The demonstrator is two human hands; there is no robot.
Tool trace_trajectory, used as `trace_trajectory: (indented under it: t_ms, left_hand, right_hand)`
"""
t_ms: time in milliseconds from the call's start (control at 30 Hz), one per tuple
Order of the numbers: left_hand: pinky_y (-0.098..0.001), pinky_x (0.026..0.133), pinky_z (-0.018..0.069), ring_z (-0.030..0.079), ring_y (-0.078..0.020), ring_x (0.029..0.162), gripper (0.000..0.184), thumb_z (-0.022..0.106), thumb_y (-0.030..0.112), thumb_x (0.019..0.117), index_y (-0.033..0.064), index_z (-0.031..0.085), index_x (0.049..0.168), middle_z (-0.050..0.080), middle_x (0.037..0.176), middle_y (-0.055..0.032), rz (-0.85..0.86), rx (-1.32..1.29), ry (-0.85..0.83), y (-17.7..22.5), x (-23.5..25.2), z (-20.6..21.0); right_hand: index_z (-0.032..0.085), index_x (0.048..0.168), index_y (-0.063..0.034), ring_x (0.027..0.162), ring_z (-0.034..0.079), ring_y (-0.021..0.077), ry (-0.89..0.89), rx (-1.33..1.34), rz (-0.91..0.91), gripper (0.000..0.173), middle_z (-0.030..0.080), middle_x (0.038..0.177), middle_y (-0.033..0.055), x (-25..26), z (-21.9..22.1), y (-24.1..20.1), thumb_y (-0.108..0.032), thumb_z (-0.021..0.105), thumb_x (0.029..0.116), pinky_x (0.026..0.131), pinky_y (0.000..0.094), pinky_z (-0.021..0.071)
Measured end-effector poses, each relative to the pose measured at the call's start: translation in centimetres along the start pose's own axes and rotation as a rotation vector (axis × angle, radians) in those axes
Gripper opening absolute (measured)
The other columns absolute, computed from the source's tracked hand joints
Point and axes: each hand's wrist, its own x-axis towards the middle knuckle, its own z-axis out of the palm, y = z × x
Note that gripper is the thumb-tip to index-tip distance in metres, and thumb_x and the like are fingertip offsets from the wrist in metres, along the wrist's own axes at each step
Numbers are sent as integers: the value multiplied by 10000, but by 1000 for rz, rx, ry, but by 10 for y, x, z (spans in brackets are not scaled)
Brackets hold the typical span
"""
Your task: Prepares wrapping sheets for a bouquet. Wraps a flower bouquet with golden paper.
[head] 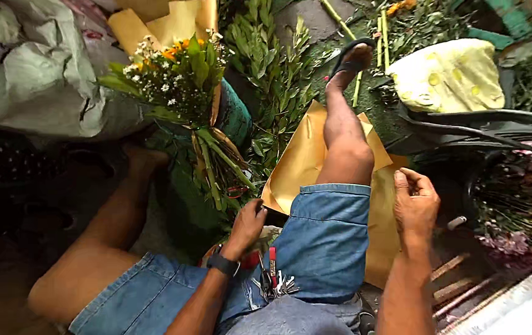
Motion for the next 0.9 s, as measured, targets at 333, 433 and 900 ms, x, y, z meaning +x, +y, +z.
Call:
trace_trajectory:
  t_ms: [333, 433, 900]
  left_hand:
    - [-592, 972, 510, 651, -404, 1104, 359, 577, 250, 1020, -51, 659, 1197, 666, 1163, -278, -252, -156, 1, -40, 131, 79]
    - [-523, 1037, 496, 634, -349, 1164, 335, 591, 225, 999, -47, 686, 1172, 664, 1201, -231, 140, -101, -61, 17, 101, 68]
    - [-396, 738, 524, 631, -176, 735, 121, 636, 198, 930, 110, 637, 848, 631, 759, -25, 1108, 293, 237, 79, -168, -108]
  right_hand:
    - [582, 1389, -36, 1289, 564, 241, 49, -127, -225, 583, 595, 1381, 164, 2, 76, -49, -436, 623, 967, 1083, 398, 480]
    - [584, 1365, 12, 1310, 550, 286, 60, -146, -267, 573, 585, 1389, 207, 1, 76, -55, -403, 613, 970, 1101, 421, 458]
    - [732, 1042, -247, 1407, 493, 204, -847, 57, -1300, 186, 664, 1345, -57, -67, 43, -208, -378, 716, 911, 1253, 593, 233]
